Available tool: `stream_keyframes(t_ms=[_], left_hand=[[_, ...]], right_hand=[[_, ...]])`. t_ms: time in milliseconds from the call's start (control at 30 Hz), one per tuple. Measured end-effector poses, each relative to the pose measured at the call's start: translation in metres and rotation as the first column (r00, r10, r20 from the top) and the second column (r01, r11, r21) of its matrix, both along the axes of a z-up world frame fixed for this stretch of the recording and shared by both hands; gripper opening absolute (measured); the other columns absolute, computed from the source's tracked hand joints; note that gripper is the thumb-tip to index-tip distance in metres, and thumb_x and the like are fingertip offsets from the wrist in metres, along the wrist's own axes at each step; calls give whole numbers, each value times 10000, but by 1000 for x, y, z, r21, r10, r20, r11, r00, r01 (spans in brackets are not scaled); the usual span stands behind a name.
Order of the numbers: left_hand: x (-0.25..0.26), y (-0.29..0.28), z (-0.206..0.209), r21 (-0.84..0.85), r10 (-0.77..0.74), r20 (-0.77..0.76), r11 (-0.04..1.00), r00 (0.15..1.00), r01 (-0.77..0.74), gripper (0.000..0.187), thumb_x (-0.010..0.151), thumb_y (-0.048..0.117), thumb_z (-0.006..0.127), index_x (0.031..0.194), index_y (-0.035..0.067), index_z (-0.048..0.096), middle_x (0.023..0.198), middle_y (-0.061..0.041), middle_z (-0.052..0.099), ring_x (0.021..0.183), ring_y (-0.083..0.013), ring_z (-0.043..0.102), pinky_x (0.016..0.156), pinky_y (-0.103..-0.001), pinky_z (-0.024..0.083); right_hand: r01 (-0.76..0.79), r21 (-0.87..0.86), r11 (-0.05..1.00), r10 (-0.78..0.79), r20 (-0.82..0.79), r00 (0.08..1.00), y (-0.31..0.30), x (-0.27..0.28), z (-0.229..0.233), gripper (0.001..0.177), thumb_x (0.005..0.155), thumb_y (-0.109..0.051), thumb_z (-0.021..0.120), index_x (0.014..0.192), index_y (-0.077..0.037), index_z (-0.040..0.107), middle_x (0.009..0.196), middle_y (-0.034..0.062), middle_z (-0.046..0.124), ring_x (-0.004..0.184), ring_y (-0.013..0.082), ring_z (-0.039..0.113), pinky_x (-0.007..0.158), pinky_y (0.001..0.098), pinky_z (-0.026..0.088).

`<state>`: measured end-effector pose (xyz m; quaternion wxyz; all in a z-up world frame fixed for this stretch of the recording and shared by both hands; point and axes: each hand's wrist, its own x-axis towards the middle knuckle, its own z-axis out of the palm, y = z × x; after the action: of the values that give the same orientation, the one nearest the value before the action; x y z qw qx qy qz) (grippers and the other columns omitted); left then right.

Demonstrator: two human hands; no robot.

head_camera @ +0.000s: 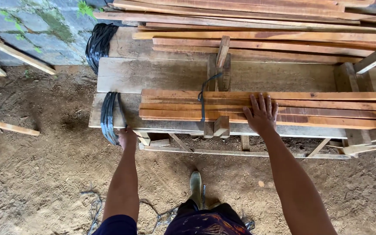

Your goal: Bundling multiple thin wood slats together using plastic straps.

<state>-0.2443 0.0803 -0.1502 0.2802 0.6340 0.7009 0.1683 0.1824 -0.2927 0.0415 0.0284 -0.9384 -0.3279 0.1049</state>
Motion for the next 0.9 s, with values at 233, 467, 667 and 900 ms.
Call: stream_keyframes(t_ms=[233,467,667,900], left_hand=[[23,-85,43,16,-163,94,987,982,163,437,1068,418,416,1020,55,655,936,-304,723,970,-551,695,858,-676,537],[27,-186,126,-54,-170,295,979,940,194,408,1055,487,454,1028,128,646,832,-211,706,890,-456,684,827,-597,508],[87,-254,186,98,-290,585,952,758,289,282,1095,335,531,941,111,606,572,-90,608,600,-226,624,637,-404,512],[181,-351,253,125,-305,861,903,407,412,198,1068,209,630,935,64,607,630,-64,639,590,-152,618,624,-317,528]], right_hand=[[-12,35,999,12,12,1000,-4,3,-10,749,1040,-770,167,1677,-377,154,1759,22,111,1615,322,19,1286,563,-50],[-57,72,996,52,69,996,-6,5,-14,734,1043,-700,249,1679,-339,192,1756,55,154,1617,327,50,1280,591,-35],[-188,278,942,205,-33,978,-31,-3,2,811,966,-655,475,1636,-219,336,1727,143,229,1599,386,134,1269,628,36],[-196,783,590,686,-358,633,-101,-47,80,766,780,-411,889,1457,-176,617,1452,157,622,1495,451,351,1259,608,167]])
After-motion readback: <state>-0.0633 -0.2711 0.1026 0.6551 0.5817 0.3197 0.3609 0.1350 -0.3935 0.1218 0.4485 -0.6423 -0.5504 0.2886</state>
